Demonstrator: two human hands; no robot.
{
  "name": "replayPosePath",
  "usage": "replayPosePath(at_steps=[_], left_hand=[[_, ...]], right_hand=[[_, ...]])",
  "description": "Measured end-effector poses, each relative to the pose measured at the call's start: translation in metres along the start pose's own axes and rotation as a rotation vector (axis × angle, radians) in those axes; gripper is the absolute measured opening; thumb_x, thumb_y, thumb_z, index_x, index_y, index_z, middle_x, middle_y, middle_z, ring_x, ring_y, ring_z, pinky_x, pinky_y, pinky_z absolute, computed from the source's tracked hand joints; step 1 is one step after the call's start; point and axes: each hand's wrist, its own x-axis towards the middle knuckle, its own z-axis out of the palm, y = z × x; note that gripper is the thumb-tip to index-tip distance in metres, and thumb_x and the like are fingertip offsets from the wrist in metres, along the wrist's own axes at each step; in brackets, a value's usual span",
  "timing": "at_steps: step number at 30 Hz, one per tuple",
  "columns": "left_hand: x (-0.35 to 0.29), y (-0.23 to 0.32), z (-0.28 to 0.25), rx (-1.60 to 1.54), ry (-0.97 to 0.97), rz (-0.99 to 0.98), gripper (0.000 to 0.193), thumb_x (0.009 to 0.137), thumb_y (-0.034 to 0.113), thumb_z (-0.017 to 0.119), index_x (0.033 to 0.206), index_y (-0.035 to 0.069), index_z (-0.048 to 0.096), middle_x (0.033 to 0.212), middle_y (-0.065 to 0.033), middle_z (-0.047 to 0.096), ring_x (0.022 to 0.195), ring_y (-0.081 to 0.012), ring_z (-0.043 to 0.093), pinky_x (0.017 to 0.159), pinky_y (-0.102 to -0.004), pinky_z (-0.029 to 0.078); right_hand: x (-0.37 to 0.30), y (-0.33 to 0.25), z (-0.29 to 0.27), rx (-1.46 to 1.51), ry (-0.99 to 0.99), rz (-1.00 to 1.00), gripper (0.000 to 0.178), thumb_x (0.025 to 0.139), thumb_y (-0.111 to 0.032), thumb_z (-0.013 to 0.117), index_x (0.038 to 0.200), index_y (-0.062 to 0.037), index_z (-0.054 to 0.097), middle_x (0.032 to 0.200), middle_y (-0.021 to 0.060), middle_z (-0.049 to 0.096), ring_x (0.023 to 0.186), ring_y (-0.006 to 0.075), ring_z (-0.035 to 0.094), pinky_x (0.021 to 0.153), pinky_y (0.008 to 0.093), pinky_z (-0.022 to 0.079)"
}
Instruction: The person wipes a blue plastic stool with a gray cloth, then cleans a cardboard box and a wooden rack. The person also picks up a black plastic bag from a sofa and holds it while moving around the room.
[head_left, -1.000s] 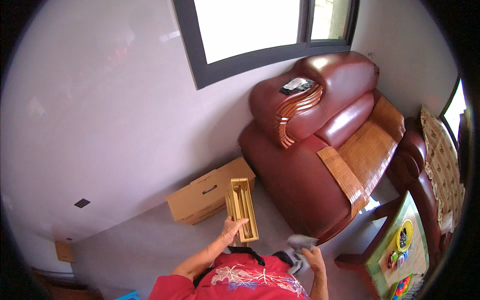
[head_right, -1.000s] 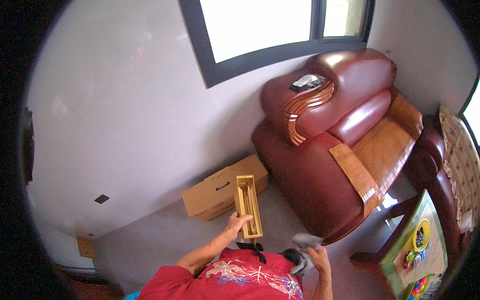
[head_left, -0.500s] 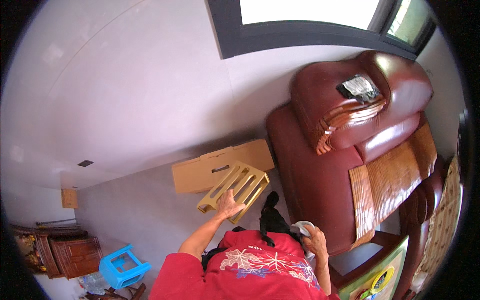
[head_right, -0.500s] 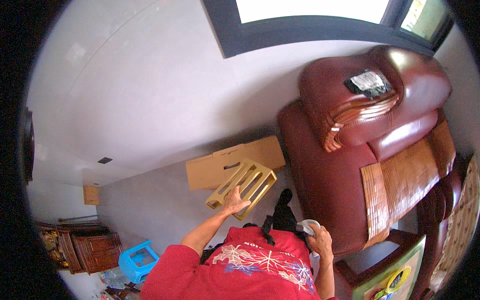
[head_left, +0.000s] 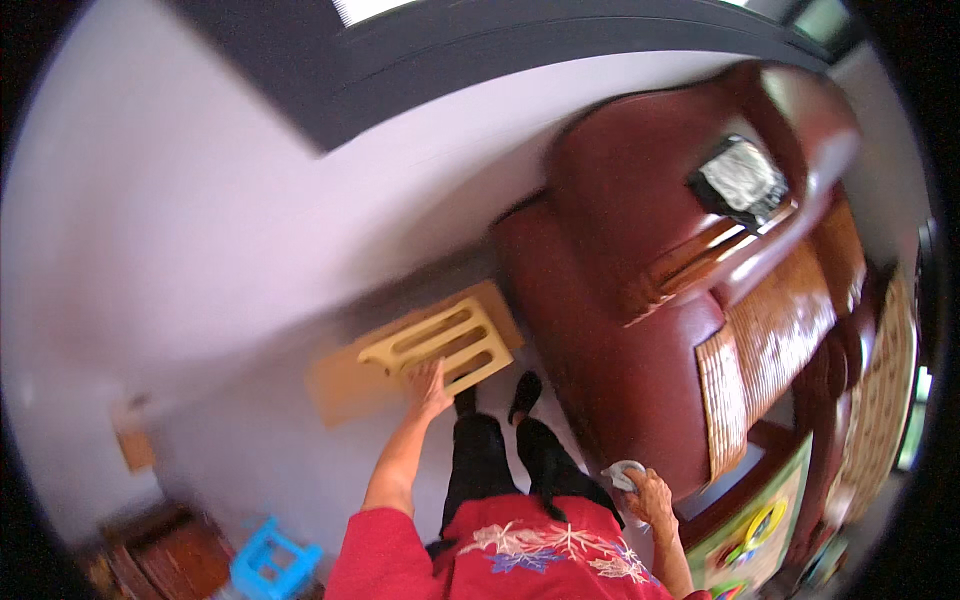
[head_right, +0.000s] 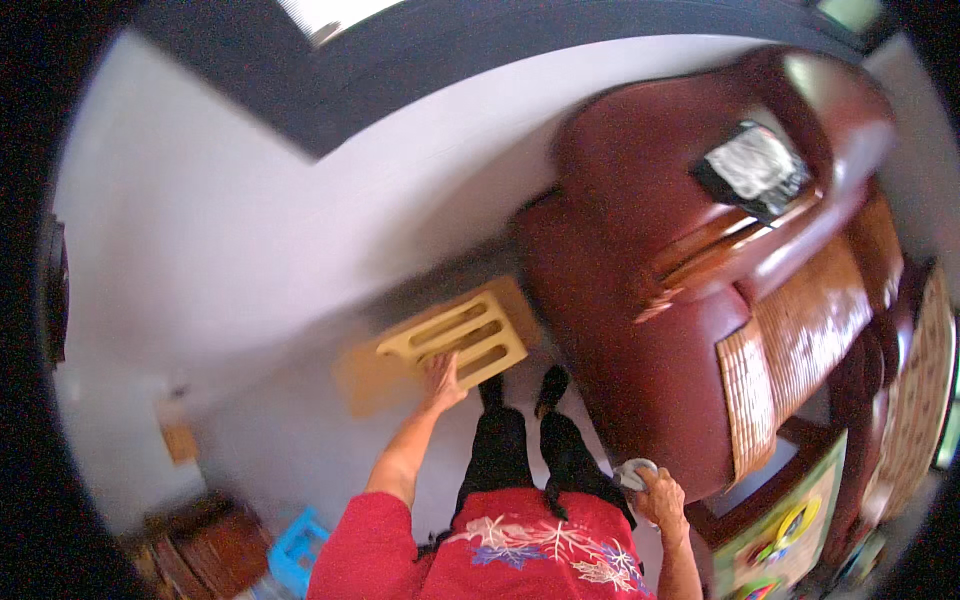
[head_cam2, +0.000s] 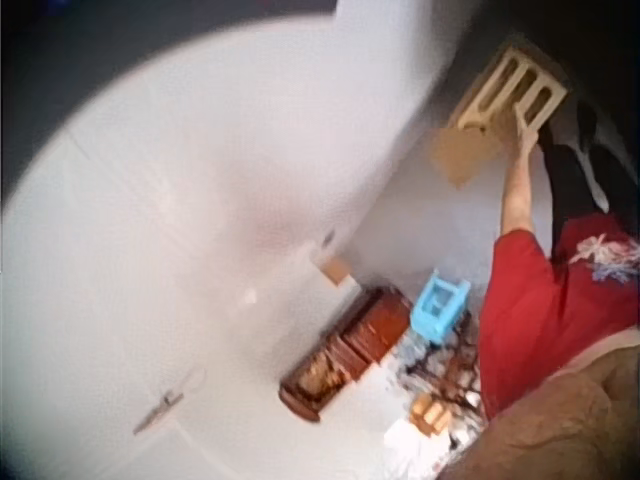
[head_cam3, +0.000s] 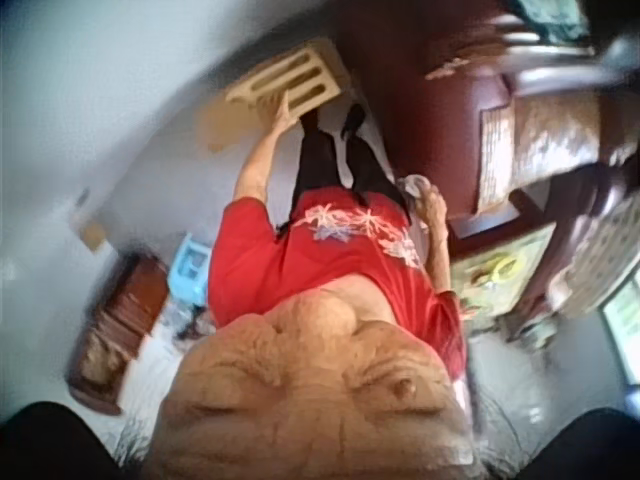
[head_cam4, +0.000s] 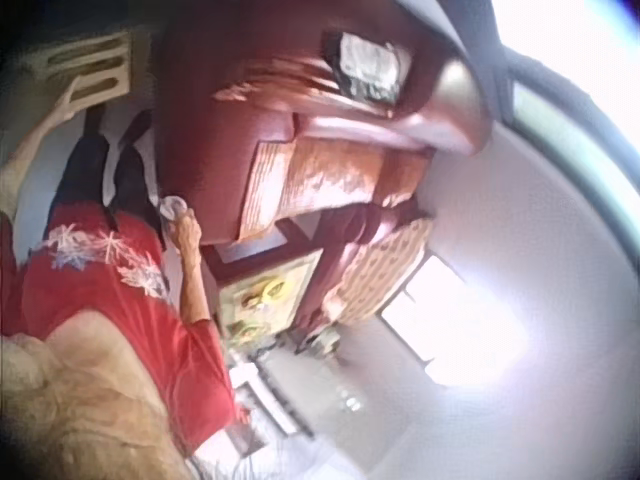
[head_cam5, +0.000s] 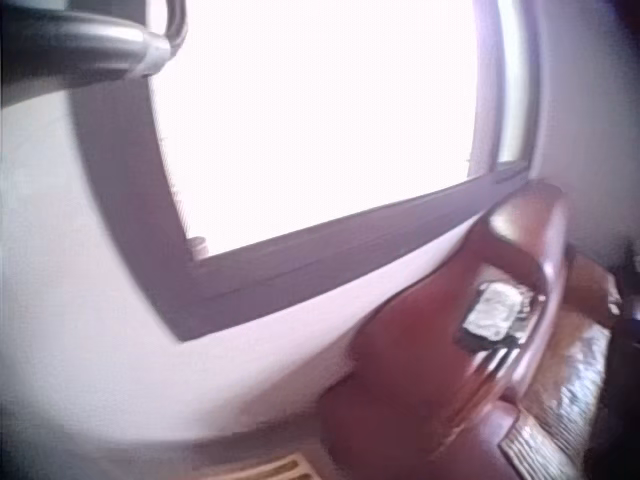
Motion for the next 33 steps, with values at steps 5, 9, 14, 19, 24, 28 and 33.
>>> replayPosePath(at_steps=[5, 9, 14, 19, 24, 28, 33], left_hand=[[0.011, -0.038, 0.009, 0.161, -0.038, 0.08, 0.095, 0.053, 0.032, 0.084, 0.131, 0.011, 0.035, 0.122, -0.0124, 0.045, 0.115, -0.0324, 0.042, 0.095, -0.0494, 0.033], [0.028, -0.057, 0.01, 0.244, -0.312, -0.022, 0.103, 0.059, 0.035, 0.083, 0.139, 0.012, 0.023, 0.136, -0.0172, 0.033, 0.128, -0.0349, 0.029, 0.106, -0.0489, 0.022], [0.029, -0.088, 0.027, 0.081, -0.453, -0.129, 0.104, 0.062, 0.035, 0.08, 0.141, 0.014, 0.017, 0.141, -0.0198, 0.024, 0.13, -0.0378, 0.025, 0.105, -0.0481, 0.026], [0.025, -0.089, -0.013, -0.11, -0.227, -0.171, 0.087, 0.072, 0.033, 0.072, 0.14, 0.013, 0.02, 0.141, -0.023, 0.022, 0.133, -0.0393, 0.018, 0.106, -0.0505, 0.023], [0.052, -0.034, -0.088, -0.3, 0.252, 0.133, 0.065, 0.072, 0.022, 0.072, 0.125, 0.007, 0.037, 0.125, -0.0244, 0.037, 0.117, -0.0386, 0.035, 0.098, -0.0505, 0.031], [0.074, 0.067, -0.181, -0.582, 0.487, 0.441, 0.038, 0.078, 0.018, 0.067, 0.11, 0.005, 0.052, 0.111, -0.0162, 0.053, 0.109, -0.0345, 0.044, 0.093, -0.0446, 0.035], [0.095, 0.227, -0.268, -0.751, 0.502, 0.695, 0.018, 0.082, 0.017, 0.064, 0.095, 0.004, 0.061, 0.095, -0.0104, 0.061, 0.094, -0.029, 0.054, 0.086, -0.039, 0.04]], right_hand=[[-0.005, -0.025, 0.0, 0.021, -0.051, 0.116, 0.042, 0.071, -0.022, 0.061, 0.113, -0.02, 0.058, 0.097, 0.0188, 0.057, 0.088, 0.0377, 0.059, 0.077, 0.0458, 0.049], [-0.002, -0.05, 0.008, 0.022, -0.006, 0.159, 0.042, 0.072, -0.024, 0.06, 0.113, -0.0202, 0.057, 0.095, 0.0193, 0.057, 0.088, 0.0379, 0.06, 0.076, 0.0454, 0.05], [-0.001, -0.083, -0.001, 0.059, 0.043, 0.16, 0.037, 0.074, -0.023, 0.057, 0.111, -0.0192, 0.058, 0.094, 0.0195, 0.058, 0.086, 0.0378, 0.06, 0.074, 0.0464, 0.049], [-0.008, -0.098, 0.002, 0.068, 0.132, 0.118, 0.035, 0.076, -0.025, 0.055, 0.11, -0.0202, 0.058, 0.093, 0.0188, 0.058, 0.087, 0.0365, 0.06, 0.074, 0.0458, 0.05], [-0.017, -0.099, 0.001, 0.111, 0.22, 0.081, 0.031, 0.077, -0.027, 0.054, 0.107, -0.0196, 0.06, 0.089, 0.0181, 0.061, 0.083, 0.0362, 0.062, 0.072, 0.0462, 0.05], [-0.018, -0.091, -0.012, 0.406, 0.217, 0.17, 0.032, 0.075, -0.034, 0.059, 0.101, -0.015, 0.062, 0.092, 0.017, 0.064, 0.088, 0.0353, 0.062, 0.073, 0.0453, 0.049], [-0.016, -0.047, -0.031, 0.82, 0.517, 0.231, 0.037, 0.07, -0.021, 0.062, 0.103, -0.0057, 0.06, 0.09, 0.0178, 0.064, 0.086, 0.0308, 0.063, 0.077, 0.0384, 0.048]])
